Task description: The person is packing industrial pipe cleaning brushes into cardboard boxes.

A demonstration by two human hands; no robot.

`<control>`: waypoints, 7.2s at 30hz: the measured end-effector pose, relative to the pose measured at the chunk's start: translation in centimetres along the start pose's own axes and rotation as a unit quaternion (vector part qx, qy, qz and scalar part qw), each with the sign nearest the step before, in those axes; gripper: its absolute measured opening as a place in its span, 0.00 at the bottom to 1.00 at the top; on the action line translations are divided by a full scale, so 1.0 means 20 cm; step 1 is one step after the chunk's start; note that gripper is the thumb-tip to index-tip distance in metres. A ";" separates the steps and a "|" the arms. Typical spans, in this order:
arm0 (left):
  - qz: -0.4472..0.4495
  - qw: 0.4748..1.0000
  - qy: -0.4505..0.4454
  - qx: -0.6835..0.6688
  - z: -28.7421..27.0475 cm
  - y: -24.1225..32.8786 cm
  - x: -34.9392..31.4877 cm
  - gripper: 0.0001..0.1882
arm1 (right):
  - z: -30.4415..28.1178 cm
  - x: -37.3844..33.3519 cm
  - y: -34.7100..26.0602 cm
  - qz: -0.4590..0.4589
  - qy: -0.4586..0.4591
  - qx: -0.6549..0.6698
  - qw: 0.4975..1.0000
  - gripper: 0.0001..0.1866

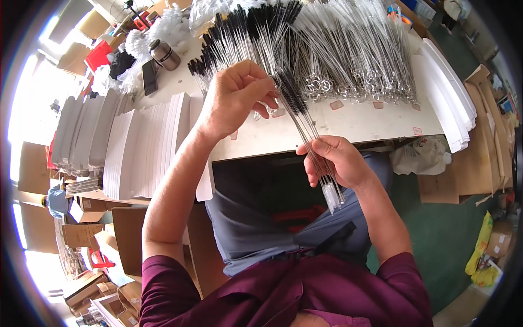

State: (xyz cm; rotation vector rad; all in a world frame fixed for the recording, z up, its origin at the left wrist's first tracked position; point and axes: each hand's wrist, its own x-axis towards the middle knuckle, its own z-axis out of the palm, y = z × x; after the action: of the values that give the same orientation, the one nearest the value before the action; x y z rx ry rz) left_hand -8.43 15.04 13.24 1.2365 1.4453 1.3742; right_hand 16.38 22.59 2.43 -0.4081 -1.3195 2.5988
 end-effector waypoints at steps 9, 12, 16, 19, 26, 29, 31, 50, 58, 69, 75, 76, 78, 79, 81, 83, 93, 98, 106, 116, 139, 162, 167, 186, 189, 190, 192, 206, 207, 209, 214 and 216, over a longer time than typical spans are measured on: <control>0.058 0.965 0.045 0.251 -0.04 -0.19 -0.05 0.04 | 0.01 -0.07 0.08 0.003 0.061 -0.144 0.988 0.22; 0.088 0.942 0.049 0.321 -0.05 -0.23 -0.07 0.04 | 0.00 -0.08 0.11 0.010 0.081 -0.165 0.983 0.22; 0.071 0.956 0.060 0.279 -0.07 -0.27 -0.08 0.04 | 0.01 -0.08 0.13 0.018 0.096 -0.161 0.982 0.22; 0.034 0.976 0.058 0.208 -0.08 -0.28 -0.10 0.04 | 0.02 -0.07 0.13 0.027 0.098 -0.175 0.979 0.22; 0.137 0.933 0.124 0.309 -0.06 -0.34 -0.19 0.03 | 0.05 -0.06 0.17 0.033 0.108 -0.232 0.966 0.24; 0.243 0.870 0.094 0.420 0.00 -0.32 -0.29 0.05 | 0.04 -0.05 0.20 0.037 0.130 -0.213 0.968 0.23; 0.278 0.843 0.038 0.460 0.02 -0.29 -0.34 0.08 | 0.03 -0.04 0.21 0.048 0.136 -0.201 0.969 0.23; -0.258 0.738 0.226 0.582 -0.33 -0.57 -0.69 0.37 | 0.06 -0.02 0.28 0.062 0.102 -0.235 0.965 0.24; -0.301 0.780 0.276 0.475 -0.38 -0.50 -0.79 0.21 | 0.04 -0.07 0.28 0.062 0.111 -0.253 0.959 0.25; -0.303 0.909 0.285 -0.009 -0.25 -0.34 -1.09 0.18 | 0.07 -0.06 0.29 0.067 0.104 -0.253 0.959 0.25; -0.256 0.918 0.267 -0.143 -0.31 -0.31 -1.09 0.31 | 0.12 -0.05 0.30 0.068 0.098 -0.265 0.957 0.22; -0.278 0.924 0.215 -0.147 -0.36 -0.29 -1.01 0.32 | 0.12 -0.06 0.30 0.069 0.097 -0.267 0.956 0.22; -0.296 0.930 0.162 -0.148 -0.39 -0.24 -0.89 0.34 | 0.11 -0.06 0.31 0.073 0.094 -0.271 0.955 0.22; -0.239 0.939 0.181 -0.170 -0.37 -0.24 -0.84 0.34 | 0.12 -0.06 0.31 0.068 0.083 -0.282 0.953 0.21; -0.182 0.944 0.195 -0.193 -0.34 -0.26 -0.78 0.35 | 0.14 -0.05 0.31 0.056 0.081 -0.283 0.954 0.22; -0.051 0.936 0.154 -0.312 -0.32 -0.30 -0.74 0.35 | 0.15 -0.08 0.30 0.047 0.079 -0.283 0.955 0.23; -0.003 0.911 0.287 -0.296 -0.24 -0.46 -0.55 0.28 | 0.27 -0.18 0.23 0.011 0.045 -0.322 0.946 0.23; 0.027 0.903 0.314 -0.293 -0.18 -0.46 -0.52 0.29 | 0.29 -0.17 0.23 0.081 0.010 -0.297 0.951 0.21; 0.035 0.878 0.332 -0.343 -0.08 -0.41 -0.55 0.27 | 0.24 -0.12 0.25 0.129 -0.007 -0.269 0.954 0.21; -0.004 0.869 0.327 -0.372 0.05 -0.48 -0.58 0.22 | 0.23 -0.08 0.28 0.055 0.021 -0.390 0.919 0.26; -0.090 0.984 0.017 0.154 0.30 -0.40 -0.88 0.17 | 0.15 0.05 0.11 0.031 0.047 -0.397 0.916 0.19; -0.008 0.865 -0.038 0.501 0.26 -0.42 -0.86 0.23 | 0.17 -0.05 -0.06 -0.178 0.095 -0.714 0.670 0.25; -0.040 0.875 -0.013 0.481 0.27 -0.47 -0.91 0.23 | 0.09 -0.09 -0.07 -0.156 0.185 -0.717 0.654 0.22; -0.142 0.890 -0.025 0.433 0.30 -0.54 -0.93 0.25 | 0.14 -0.05 0.27 -0.103 0.150 -0.282 0.942 0.14; -0.125 0.891 -0.030 0.434 0.30 -0.55 -0.92 0.24 | 0.14 -0.04 0.38 -0.207 0.223 -0.397 0.866 0.11; -0.127 0.891 -0.030 0.435 0.31 -0.55 -0.92 0.24 | 0.14 -0.03 0.38 -0.214 0.238 -0.418 0.850 0.10; -0.122 0.886 -0.020 0.446 0.35 -0.55 -0.93 0.24 | 0.12 0.00 0.37 -0.216 0.264 -0.411 0.845 0.11; -0.152 0.875 -0.025 0.459 0.34 -0.57 -0.98 0.25 | 0.08 0.05 0.32 -0.221 0.303 -0.404 0.834 0.10; -0.135 0.876 -0.020 0.462 0.35 -0.57 -0.97 0.25 | 0.09 0.05 0.32 -0.213 0.297 -0.416 0.833 0.10; -0.116 0.878 -0.014 0.464 0.37 -0.57 -0.95 0.25 | 0.12 0.06 0.37 -0.192 0.281 -0.413 0.845 0.11; -0.124 0.873 0.012 0.471 0.37 -0.57 -0.93 0.25 | 0.19 0.03 0.45 -0.169 0.243 -0.386 0.874 0.11; -0.121 0.871 0.021 0.475 0.34 -0.58 -0.94 0.25 | 0.18 0.01 0.41 -0.118 0.210 -0.212 0.947 0.10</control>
State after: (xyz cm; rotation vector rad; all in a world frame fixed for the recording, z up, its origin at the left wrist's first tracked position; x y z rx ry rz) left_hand 0.94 -0.96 -0.58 1.5060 2.3367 0.4684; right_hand 14.51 15.11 -2.24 -0.7677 -1.6354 1.8844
